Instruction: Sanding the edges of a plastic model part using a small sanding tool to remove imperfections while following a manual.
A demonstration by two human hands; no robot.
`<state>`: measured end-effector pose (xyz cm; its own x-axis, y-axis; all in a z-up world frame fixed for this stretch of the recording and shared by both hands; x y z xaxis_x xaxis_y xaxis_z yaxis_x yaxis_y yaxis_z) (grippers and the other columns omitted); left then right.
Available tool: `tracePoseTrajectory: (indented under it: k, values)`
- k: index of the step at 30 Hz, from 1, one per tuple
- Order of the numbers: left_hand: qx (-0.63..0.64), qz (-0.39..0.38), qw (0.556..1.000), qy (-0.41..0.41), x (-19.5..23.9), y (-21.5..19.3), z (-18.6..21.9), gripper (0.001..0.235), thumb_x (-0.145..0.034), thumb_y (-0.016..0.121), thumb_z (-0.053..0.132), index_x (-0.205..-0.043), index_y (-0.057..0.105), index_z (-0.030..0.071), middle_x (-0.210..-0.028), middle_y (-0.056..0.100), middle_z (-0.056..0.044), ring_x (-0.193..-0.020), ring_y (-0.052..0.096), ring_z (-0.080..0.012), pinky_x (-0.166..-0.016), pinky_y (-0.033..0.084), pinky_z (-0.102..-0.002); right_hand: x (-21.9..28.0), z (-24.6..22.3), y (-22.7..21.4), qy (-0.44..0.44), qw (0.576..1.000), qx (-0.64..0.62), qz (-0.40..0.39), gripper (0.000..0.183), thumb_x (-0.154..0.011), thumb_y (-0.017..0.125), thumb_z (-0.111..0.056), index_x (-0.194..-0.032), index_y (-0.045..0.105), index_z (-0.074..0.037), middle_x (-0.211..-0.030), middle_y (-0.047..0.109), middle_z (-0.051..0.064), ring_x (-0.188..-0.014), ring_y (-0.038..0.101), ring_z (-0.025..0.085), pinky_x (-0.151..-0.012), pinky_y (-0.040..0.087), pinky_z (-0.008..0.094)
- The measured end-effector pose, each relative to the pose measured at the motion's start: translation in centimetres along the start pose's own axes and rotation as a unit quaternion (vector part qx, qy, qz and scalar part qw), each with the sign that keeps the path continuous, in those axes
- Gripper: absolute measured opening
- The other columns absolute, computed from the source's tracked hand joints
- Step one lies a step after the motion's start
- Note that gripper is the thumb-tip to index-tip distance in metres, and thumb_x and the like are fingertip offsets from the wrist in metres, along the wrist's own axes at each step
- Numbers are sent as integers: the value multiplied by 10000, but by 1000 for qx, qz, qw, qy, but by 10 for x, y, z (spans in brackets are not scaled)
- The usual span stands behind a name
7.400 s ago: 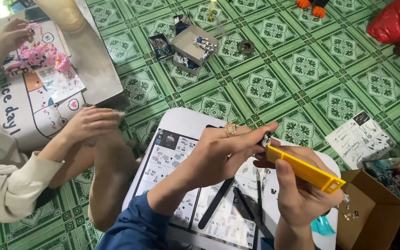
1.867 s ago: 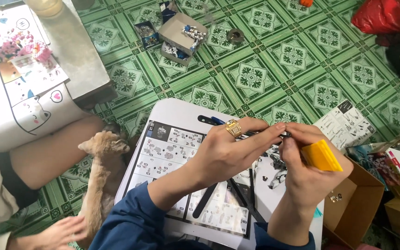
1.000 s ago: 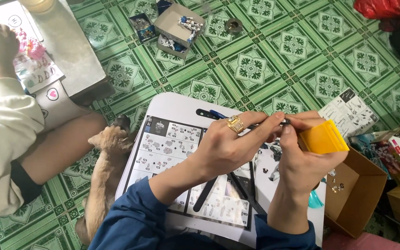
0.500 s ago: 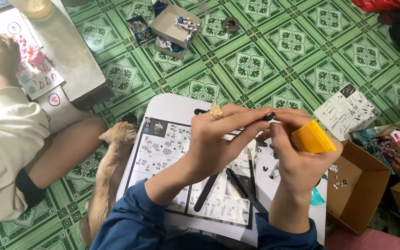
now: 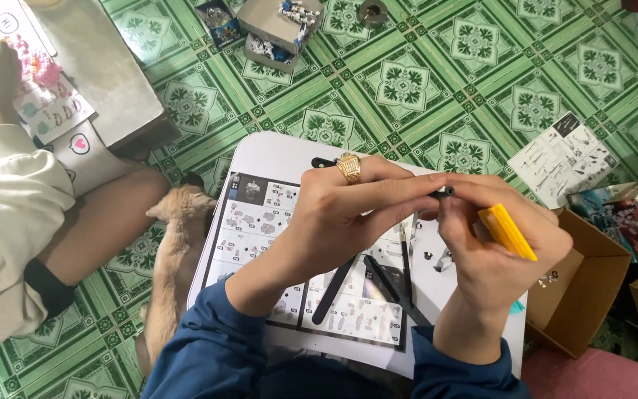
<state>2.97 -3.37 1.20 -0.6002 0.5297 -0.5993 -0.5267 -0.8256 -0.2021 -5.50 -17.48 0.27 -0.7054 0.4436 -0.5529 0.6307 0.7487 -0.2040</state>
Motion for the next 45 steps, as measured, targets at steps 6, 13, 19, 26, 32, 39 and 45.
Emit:
tracePoseTrajectory:
  k: [6, 13, 19, 26, 32, 39, 45]
  values:
    - [-61, -15, 997, 48, 0, -2, 1, 355, -858, 791, -12, -1153, 662, 138, -955, 695, -25, -619, 502, -95, -536, 402, -235, 1, 8, 1, -3, 1000, -29, -6, 227, -717, 621, 173, -918, 594, 70, -997, 658, 199, -656, 475, 108, -597, 364, 185]
    - [-36, -30, 998, 34, -1, -1, -1, 310, -861, 748, -8, -1134, 657, 107, -922, 710, -50, -595, 528, -86, -507, 418, -204, 3, 13, 7, -5, 998, -55, -10, 164, -777, 604, 128, -911, 555, 49, -982, 632, 175, -702, 492, 121, -643, 400, 187]
    - [128, -42, 990, -30, -9, -2, -3, 277, -845, 706, -54, -1099, 619, 17, -924, 708, -96, -756, 671, -138, -659, 545, -210, -1, 22, 0, -22, 984, -176, 22, 173, -944, 399, -26, -1042, 539, -4, -979, 580, 111, -776, 567, 135, -702, 551, 224]
    - [330, -117, 935, -53, -5, 2, -8, 208, -913, 619, -24, -1102, 549, 27, -990, 656, -82, -917, 709, -179, -812, 605, -233, 12, 9, -14, 10, 975, -196, 106, 361, -993, 393, -403, -972, 472, -51, -712, 468, 56, -365, 308, 112, -347, 357, 257]
    - [346, -129, 926, -75, -3, 2, -4, 216, -926, 603, -49, -1114, 528, 27, -949, 646, -73, -863, 690, -153, -763, 568, -220, 10, 4, -15, -95, 982, -160, 23, 283, -955, 584, -330, -996, 569, -50, -718, 606, 70, -504, 494, 81, -442, 407, 164]
    - [350, -130, 927, -33, -3, 4, -7, 228, -931, 611, -21, -1124, 538, 77, -998, 660, -79, -926, 701, -164, -801, 605, -233, 14, 11, -16, -89, 982, -167, 14, 372, -961, 539, -362, -931, 592, 5, -576, 527, 54, -374, 482, 96, -347, 395, 185]
    - [343, -139, 928, -36, -1, 5, -9, 230, -938, 612, -33, -1138, 550, 59, -1071, 650, -84, -918, 701, -164, -858, 631, -256, 15, 2, -13, -135, 977, -166, 8, 317, -961, 554, -322, -954, 580, -7, -657, 608, 98, -387, 514, 89, -401, 484, 177]
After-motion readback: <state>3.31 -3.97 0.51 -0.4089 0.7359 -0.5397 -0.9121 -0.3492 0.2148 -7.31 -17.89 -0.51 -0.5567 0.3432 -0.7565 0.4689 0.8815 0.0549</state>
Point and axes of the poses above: each hand's wrist, its own x-axis away from the middle knuckle, its own y-axis out of the palm, z = x × y, the point moved 5 cm from there along -x, towards the middle knuckle
